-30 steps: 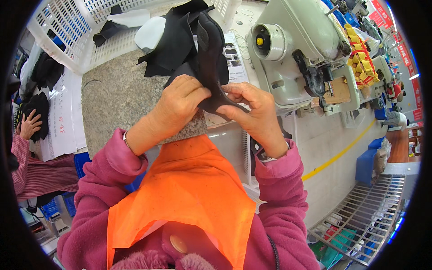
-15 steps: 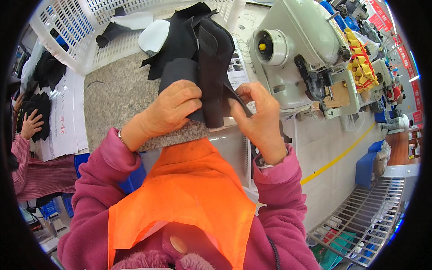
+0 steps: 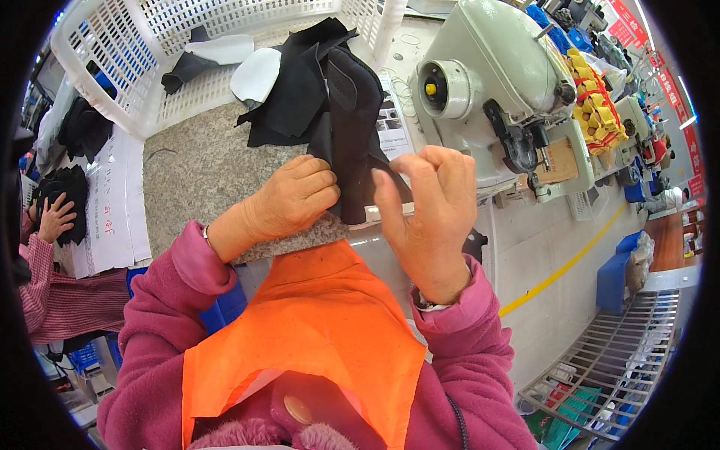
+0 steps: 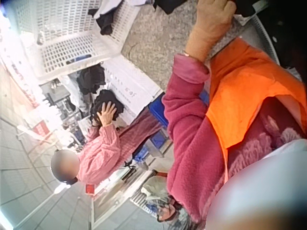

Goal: The person assembles black gloves by inserting white insoles into the glove shells, aligning edges, and smoothing the seams. They handle multiple glove components one at a time, turning them over and checking fit before placing finished gloves into a nearby basket.

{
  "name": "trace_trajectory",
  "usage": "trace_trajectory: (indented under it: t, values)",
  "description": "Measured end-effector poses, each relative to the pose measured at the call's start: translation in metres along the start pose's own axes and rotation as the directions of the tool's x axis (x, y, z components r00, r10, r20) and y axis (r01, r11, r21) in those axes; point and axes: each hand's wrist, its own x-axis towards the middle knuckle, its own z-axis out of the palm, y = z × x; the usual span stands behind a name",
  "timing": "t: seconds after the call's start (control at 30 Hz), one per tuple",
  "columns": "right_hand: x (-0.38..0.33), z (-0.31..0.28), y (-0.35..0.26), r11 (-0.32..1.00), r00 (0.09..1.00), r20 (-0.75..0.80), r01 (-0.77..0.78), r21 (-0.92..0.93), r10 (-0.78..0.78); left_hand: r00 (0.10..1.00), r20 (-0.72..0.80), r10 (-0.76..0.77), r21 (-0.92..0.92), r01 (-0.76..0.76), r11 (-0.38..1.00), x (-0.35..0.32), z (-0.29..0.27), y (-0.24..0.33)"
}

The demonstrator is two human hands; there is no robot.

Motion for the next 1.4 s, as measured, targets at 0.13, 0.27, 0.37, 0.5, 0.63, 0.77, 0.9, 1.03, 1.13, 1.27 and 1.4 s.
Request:
trace_trajectory:
  t: [0.13, 0.27, 0.37, 0.5, 0.63, 0.77, 0.9, 1.03, 1.13, 1.27, 1.4]
  values:
    - [-0.001, -0.001, -0.004, 0.999, 0.998, 0.068, -0.001, -0.046, 0.004, 1.000, 0.004, 0.030, 0.022, -0.030, 0.999, 0.002, 0.002, 0.001]
    - [0.002, 0.002, -0.008, 0.984, 0.981, 0.193, 0.058, -0.168, -0.025, 0.997, -0.048, 0.052, 0.078, -0.048, 0.996, 0.004, 0.005, 0.002]
    - [0.001, 0.009, -0.006, 0.987, 0.976, 0.216, 0.015, -0.162, 0.020, 0.996, -0.075, 0.053, 0.081, -0.047, 0.996, 0.005, 0.008, 0.003]
    - [-0.004, 0.022, 0.000, 0.997, 0.979, 0.190, -0.081, 0.003, 0.079, 0.990, -0.004, 0.139, 0.067, -0.139, 0.988, 0.009, -0.002, 0.003]
    - [-0.004, 0.026, -0.004, 0.999, 0.986, 0.165, -0.008, 0.041, 0.001, 0.949, -0.238, 0.206, -0.029, -0.219, 0.975, 0.037, -0.030, -0.013]
    - [0.004, 0.018, -0.008, 0.999, 0.984, 0.169, 0.046, 0.021, -0.049, 0.897, -0.442, 0.021, -0.108, -0.077, 0.991, 0.093, -0.047, -0.054]
    - [0.013, 0.015, -0.003, 0.994, 0.982, 0.175, 0.088, -0.069, -0.075, 0.903, -0.328, -0.277, -0.488, 0.089, 0.868, 0.117, -0.028, -0.077]
    - [0.014, 0.028, 0.001, 0.996, 0.956, 0.285, -0.085, 0.035, 0.071, 0.839, -0.311, -0.446, -0.601, 0.189, 0.776, 0.112, -0.009, -0.081]
    - [0.011, 0.028, 0.005, 0.996, 0.978, 0.201, 0.040, 0.085, -0.057, 0.854, -0.313, -0.416, -0.596, 0.165, 0.786, 0.110, -0.005, -0.083]
    - [0.009, 0.024, 0.010, 0.997, 0.985, 0.165, 0.042, 0.060, -0.051, 0.874, -0.302, -0.381, -0.582, 0.148, 0.800, 0.112, -0.006, -0.088]
    - [0.008, 0.034, 0.007, 0.995, 0.985, 0.168, 0.022, 0.101, -0.039, 0.883, -0.257, -0.393, -0.643, 0.148, 0.752, 0.110, -0.003, -0.090]
